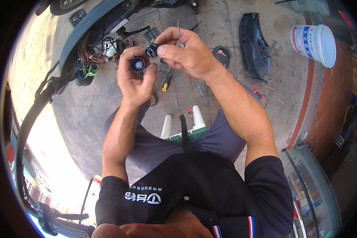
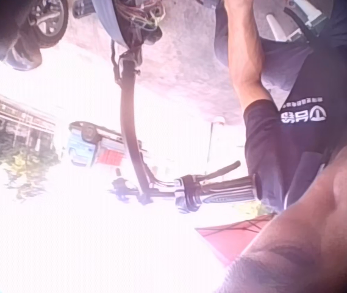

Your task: The person sits on a small stool and works on a small black electrical connector. They strip and twist wires, insert them into the connector housing, and use a small screwdriver to tighten the terminals. The person then assembles the connector housing and secures it.

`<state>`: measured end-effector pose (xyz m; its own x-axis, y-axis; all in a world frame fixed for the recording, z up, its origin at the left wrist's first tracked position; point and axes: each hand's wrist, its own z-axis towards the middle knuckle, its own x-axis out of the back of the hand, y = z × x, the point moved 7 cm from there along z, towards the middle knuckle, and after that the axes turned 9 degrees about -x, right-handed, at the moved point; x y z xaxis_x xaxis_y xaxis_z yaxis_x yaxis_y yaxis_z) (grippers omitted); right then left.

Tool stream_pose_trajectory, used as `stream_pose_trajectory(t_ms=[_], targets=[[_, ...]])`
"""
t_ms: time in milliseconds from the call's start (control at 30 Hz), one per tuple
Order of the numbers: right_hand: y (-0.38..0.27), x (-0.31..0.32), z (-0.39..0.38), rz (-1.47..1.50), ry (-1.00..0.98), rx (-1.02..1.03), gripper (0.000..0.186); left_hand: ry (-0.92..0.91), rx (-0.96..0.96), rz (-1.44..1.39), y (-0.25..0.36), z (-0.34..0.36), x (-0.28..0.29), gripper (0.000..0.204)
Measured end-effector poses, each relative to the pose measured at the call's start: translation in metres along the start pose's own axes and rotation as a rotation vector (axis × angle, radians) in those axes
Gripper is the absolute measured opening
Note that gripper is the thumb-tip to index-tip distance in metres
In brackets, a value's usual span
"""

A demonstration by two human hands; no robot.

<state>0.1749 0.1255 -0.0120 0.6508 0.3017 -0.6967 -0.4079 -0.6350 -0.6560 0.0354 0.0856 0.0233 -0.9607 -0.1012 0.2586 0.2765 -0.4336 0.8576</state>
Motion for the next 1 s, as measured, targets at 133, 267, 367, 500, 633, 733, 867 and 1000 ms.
stream_pose_trajectory(t_ms=[133, 267, 367, 500, 633, 733, 867, 1000], targets=[[-0.001, -0.003, 0.002, -0.067, 0.023, 0.006, 0.02, -0.014, 0.022, -0.012, -0.002, -0.001, 0.005, 0.036], [-0.002, -0.005, 0.004, -0.091, 0.03, 0.012, 0.022, -0.003, 0.034, -0.027, -0.004, -0.003, 0.009, 0.035], [-0.001, -0.008, 0.005, -0.096, 0.021, 0.008, 0.022, 0.003, 0.04, -0.031, -0.004, -0.004, 0.012, 0.036], [0.0, -0.01, 0.007, -0.172, 0.031, 0.016, 0.021, -0.008, 0.044, 0.004, -0.003, -0.003, 0.015, 0.037], [-0.002, -0.01, 0.006, -0.423, 0.093, 0.095, 0.02, -0.02, 0.031, 0.058, -0.001, -0.001, 0.018, 0.037], [-0.005, -0.014, 0.008, -0.598, 0.099, 0.197, 0.019, -0.029, 0.019, 0.081, -0.001, -0.001, 0.02, 0.037], [-0.013, -0.021, 0.006, -0.813, 0.133, 0.335, 0.021, -0.072, 0.038, 0.082, -0.005, -0.003, 0.021, 0.037], [-0.018, -0.027, 0.003, -0.832, 0.238, 0.39, 0.022, -0.016, 0.07, 0.072, -0.012, -0.006, 0.023, 0.037]])
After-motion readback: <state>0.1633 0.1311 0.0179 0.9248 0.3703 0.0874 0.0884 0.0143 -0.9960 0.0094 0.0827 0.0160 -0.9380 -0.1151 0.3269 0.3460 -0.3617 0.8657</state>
